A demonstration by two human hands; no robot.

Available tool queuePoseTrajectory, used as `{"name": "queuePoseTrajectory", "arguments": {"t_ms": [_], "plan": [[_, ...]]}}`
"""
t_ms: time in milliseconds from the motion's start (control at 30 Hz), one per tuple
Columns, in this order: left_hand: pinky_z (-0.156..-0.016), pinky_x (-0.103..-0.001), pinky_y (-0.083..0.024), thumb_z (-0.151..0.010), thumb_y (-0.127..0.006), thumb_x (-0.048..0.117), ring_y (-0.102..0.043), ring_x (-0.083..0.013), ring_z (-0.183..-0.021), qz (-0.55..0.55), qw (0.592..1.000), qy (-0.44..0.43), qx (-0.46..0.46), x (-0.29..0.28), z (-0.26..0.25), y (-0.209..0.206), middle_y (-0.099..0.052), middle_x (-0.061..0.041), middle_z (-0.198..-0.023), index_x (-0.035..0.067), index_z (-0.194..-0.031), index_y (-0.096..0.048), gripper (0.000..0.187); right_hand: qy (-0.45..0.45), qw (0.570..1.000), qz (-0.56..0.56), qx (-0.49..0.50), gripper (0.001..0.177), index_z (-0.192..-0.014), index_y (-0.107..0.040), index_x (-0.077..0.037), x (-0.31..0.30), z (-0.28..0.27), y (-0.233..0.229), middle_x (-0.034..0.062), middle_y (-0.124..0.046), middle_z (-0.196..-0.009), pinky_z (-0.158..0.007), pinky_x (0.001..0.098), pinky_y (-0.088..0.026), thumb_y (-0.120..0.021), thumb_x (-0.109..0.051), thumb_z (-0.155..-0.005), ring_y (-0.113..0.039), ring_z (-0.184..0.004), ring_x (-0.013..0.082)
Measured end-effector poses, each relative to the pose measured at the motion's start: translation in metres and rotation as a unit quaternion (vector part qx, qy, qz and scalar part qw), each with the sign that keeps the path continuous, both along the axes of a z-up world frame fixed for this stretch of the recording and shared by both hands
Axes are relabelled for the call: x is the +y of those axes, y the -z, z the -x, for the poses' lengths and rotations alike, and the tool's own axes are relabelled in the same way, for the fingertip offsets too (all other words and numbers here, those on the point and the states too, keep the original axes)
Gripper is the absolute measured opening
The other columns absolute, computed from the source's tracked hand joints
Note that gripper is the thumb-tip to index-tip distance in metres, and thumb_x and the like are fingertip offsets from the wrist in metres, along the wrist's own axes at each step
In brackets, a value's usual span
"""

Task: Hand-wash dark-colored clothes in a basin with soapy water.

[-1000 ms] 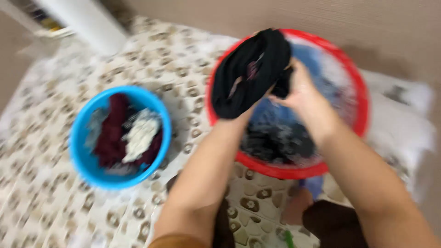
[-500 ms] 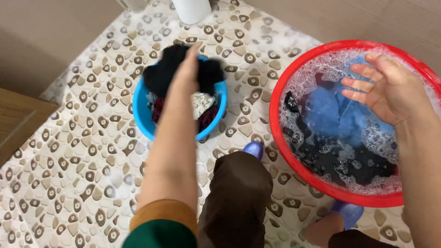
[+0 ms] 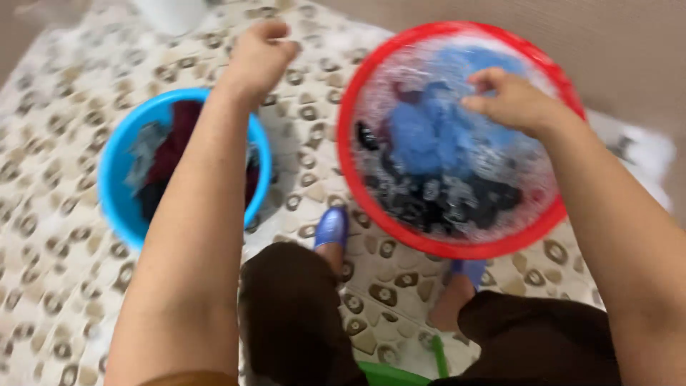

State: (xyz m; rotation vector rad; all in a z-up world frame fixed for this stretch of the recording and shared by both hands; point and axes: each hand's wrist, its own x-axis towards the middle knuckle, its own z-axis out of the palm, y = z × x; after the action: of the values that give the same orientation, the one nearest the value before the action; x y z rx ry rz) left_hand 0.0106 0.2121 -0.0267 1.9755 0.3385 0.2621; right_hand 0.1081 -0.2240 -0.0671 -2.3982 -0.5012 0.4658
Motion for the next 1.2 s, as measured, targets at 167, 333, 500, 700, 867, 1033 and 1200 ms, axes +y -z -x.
{"name": "queuePoseTrajectory", "arguments": {"t_ms": [167, 333, 500, 700, 867, 1033, 1200], "plan": [[-0.09, -0.04, -0.055, -0.081, -0.075, 0.032, -0.071, -0.0284, -0.103, -0.249, 0.942, 0.21, 0.078, -0.139, -0.044, 0.035, -0.074, -0.015, -0.113, 0.007, -0.127, -0.065, 0.054, -0.064, 0.982, 0.171, 0.049, 0.076, -0.144, -0.059, -0.011, -0.101, -0.037, 0.125, 0.0179, -0.065, -0.137, -0.109, 0.0444, -0.046, -0.078, -0.049, -0.08, -0.061, -0.127, 0.0334], [-0.104, -0.046, -0.05, -0.08, -0.075, 0.029, -0.063, -0.0373, -0.123, -0.343, 0.861, 0.298, 0.23, -0.222, -0.029, 0.14, -0.067, -0.02, -0.131, 0.015, -0.141, -0.055, 0.066, -0.091, 0.936, 0.329, 0.086, 0.079, -0.143, -0.062, -0.015, -0.113, -0.015, 0.179, 0.0139, -0.059, -0.149, -0.116, 0.0441, -0.042, -0.078, -0.054, -0.077, -0.054, -0.139, 0.0325], [-0.115, -0.059, -0.032, -0.079, -0.08, 0.065, -0.033, -0.0431, -0.146, -0.339, 0.769, 0.263, 0.473, -0.263, 0.022, 0.154, -0.03, -0.021, -0.159, 0.029, -0.162, -0.019, 0.109, -0.117, 0.869, 0.41, 0.252, 0.049, -0.13, -0.072, -0.01, -0.075, 0.033, 0.261, 0.0153, -0.068, -0.142, -0.115, 0.0506, -0.046, -0.056, -0.038, -0.093, -0.062, -0.127, 0.0298], [-0.106, -0.046, -0.048, -0.086, -0.067, 0.055, -0.057, -0.03, -0.134, -0.337, 0.815, 0.318, 0.348, -0.229, 0.029, 0.223, -0.06, -0.01, -0.146, 0.023, -0.143, -0.056, 0.066, -0.068, 0.9, 0.397, 0.166, 0.041, -0.134, -0.067, -0.014, -0.029, 0.065, 0.171, 0.0149, -0.059, -0.15, -0.118, 0.0546, -0.038, -0.053, -0.018, -0.096, -0.053, -0.14, 0.0336], [-0.099, -0.04, -0.05, -0.095, -0.067, 0.043, -0.067, -0.0303, -0.113, -0.139, 0.955, 0.217, 0.147, -0.222, 0.0, 0.145, -0.072, -0.019, -0.119, 0.007, -0.125, -0.069, 0.047, -0.145, 0.952, 0.215, 0.162, 0.063, -0.142, -0.06, -0.013, -0.068, 0.021, 0.276, 0.021, -0.055, -0.148, -0.112, 0.0456, -0.043, -0.059, -0.009, -0.079, -0.051, -0.136, 0.0389], [-0.083, -0.03, -0.055, -0.095, -0.07, 0.029, -0.071, -0.0141, -0.088, -0.007, 0.978, 0.205, -0.044, -0.246, 0.001, 0.012, -0.078, -0.01, -0.096, 0.001, -0.11, -0.074, 0.031, -0.222, 0.92, 0.265, 0.186, 0.114, -0.149, -0.034, -0.002, -0.058, 0.04, 0.263, 0.0215, -0.056, -0.141, -0.104, 0.0446, -0.048, -0.103, -0.032, -0.062, -0.057, -0.128, 0.0361], [-0.079, -0.025, -0.054, -0.103, -0.072, 0.021, -0.061, -0.0063, -0.086, 0.135, 0.943, 0.27, -0.137, -0.26, 0.008, -0.061, -0.07, 0.003, -0.091, 0.002, -0.106, -0.075, 0.019, -0.042, 0.99, 0.069, 0.118, 0.037, -0.123, -0.072, -0.008, -0.049, 0.045, 0.134, 0.0194, -0.076, -0.115, -0.098, 0.0431, -0.054, -0.07, -0.029, -0.092, -0.073, -0.107, 0.0326]]}}
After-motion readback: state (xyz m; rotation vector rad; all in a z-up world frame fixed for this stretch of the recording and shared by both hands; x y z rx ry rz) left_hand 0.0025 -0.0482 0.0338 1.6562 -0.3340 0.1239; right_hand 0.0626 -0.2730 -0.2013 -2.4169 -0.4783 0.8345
